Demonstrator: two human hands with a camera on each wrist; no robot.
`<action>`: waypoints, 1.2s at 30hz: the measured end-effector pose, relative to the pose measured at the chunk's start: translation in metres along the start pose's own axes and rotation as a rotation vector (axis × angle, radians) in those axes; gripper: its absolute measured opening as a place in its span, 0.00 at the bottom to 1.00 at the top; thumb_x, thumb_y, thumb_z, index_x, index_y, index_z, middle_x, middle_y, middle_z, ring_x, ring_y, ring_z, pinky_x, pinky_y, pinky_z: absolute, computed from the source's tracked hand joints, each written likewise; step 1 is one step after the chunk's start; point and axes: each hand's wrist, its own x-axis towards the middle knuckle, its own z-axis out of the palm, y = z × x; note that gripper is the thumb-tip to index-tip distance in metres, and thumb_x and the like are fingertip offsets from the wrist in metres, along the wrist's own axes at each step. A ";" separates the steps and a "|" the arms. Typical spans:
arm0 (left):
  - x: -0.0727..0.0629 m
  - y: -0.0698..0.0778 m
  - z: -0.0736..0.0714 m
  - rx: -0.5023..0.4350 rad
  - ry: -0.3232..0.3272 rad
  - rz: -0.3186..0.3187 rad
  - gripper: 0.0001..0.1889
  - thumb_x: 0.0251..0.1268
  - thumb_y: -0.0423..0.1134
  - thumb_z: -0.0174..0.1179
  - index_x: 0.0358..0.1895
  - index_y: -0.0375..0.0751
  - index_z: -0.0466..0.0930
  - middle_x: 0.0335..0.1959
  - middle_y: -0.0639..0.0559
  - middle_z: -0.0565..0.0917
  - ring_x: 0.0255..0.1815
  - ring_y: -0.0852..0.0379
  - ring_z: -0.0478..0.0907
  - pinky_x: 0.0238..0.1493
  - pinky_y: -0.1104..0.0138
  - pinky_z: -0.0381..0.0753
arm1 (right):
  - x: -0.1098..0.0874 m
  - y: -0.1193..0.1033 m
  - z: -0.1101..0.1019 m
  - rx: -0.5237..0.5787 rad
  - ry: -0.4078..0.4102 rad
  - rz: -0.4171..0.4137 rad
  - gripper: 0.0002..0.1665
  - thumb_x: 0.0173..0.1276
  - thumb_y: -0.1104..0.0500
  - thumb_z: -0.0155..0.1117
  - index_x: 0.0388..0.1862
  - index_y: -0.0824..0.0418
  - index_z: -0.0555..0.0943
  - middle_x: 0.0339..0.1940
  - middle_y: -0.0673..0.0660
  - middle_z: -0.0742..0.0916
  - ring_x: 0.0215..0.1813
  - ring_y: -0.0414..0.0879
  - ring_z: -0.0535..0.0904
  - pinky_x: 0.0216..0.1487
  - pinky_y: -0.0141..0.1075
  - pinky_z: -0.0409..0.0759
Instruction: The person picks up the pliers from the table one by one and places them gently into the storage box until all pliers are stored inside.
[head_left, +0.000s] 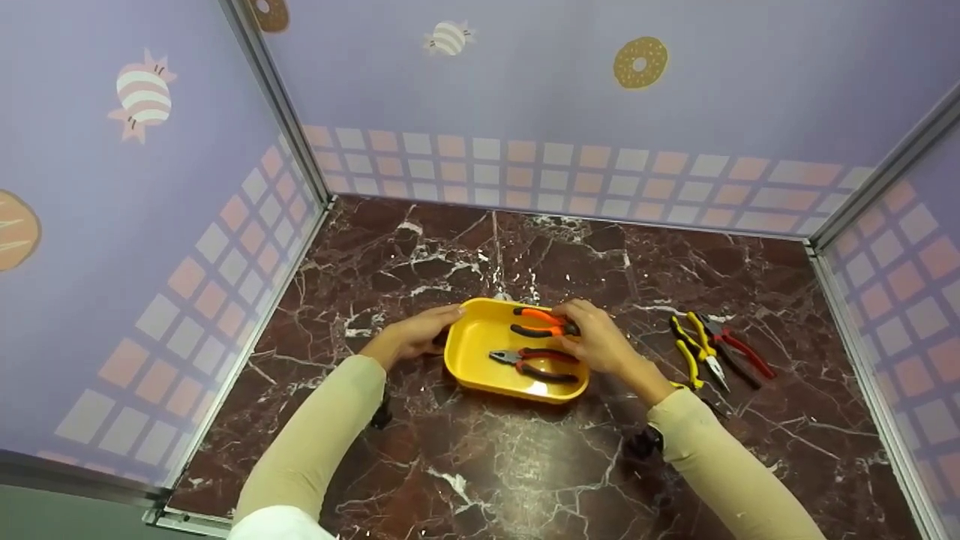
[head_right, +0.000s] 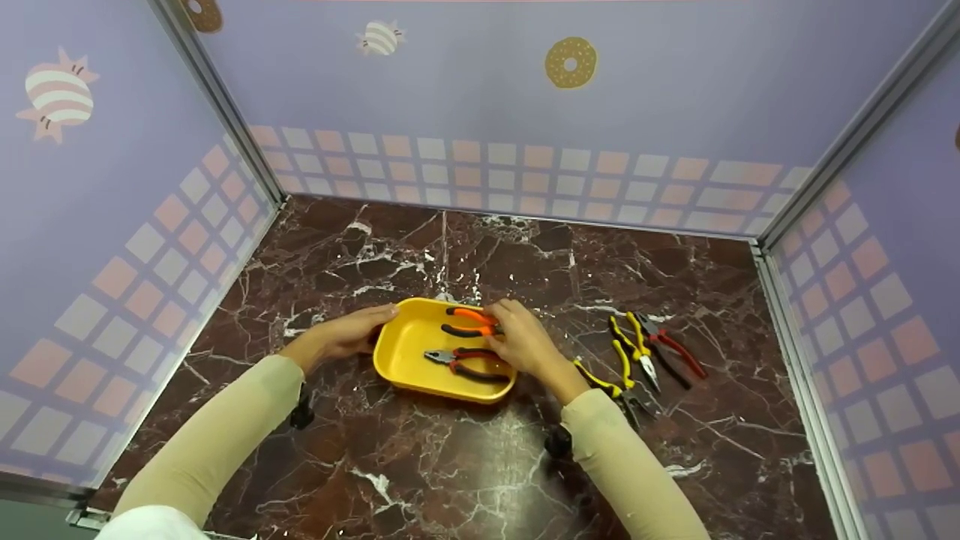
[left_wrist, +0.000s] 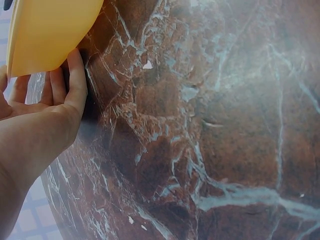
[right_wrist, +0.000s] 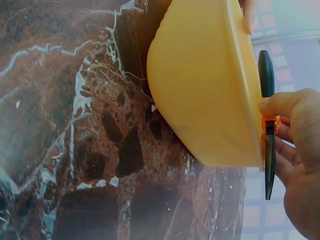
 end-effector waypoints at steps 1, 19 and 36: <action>0.000 0.001 0.000 -0.001 -0.001 -0.001 0.28 0.89 0.53 0.47 0.83 0.51 0.64 0.71 0.45 0.77 0.65 0.49 0.79 0.65 0.49 0.81 | 0.000 0.000 0.001 -0.004 -0.002 -0.002 0.25 0.63 0.63 0.82 0.58 0.65 0.85 0.52 0.60 0.87 0.55 0.57 0.83 0.58 0.54 0.81; -0.001 0.001 0.002 0.005 -0.002 0.010 0.28 0.90 0.53 0.44 0.83 0.50 0.63 0.71 0.44 0.77 0.65 0.49 0.78 0.65 0.51 0.80 | 0.007 -0.008 0.015 -0.053 -0.025 -0.042 0.22 0.65 0.60 0.80 0.56 0.65 0.85 0.50 0.60 0.87 0.54 0.57 0.83 0.58 0.53 0.82; -0.003 0.001 0.002 0.026 0.002 0.010 0.28 0.89 0.53 0.46 0.82 0.49 0.65 0.70 0.44 0.78 0.63 0.48 0.80 0.63 0.50 0.82 | 0.013 -0.014 0.034 -0.048 -0.038 -0.043 0.21 0.67 0.61 0.77 0.57 0.63 0.85 0.48 0.58 0.87 0.53 0.56 0.84 0.59 0.52 0.81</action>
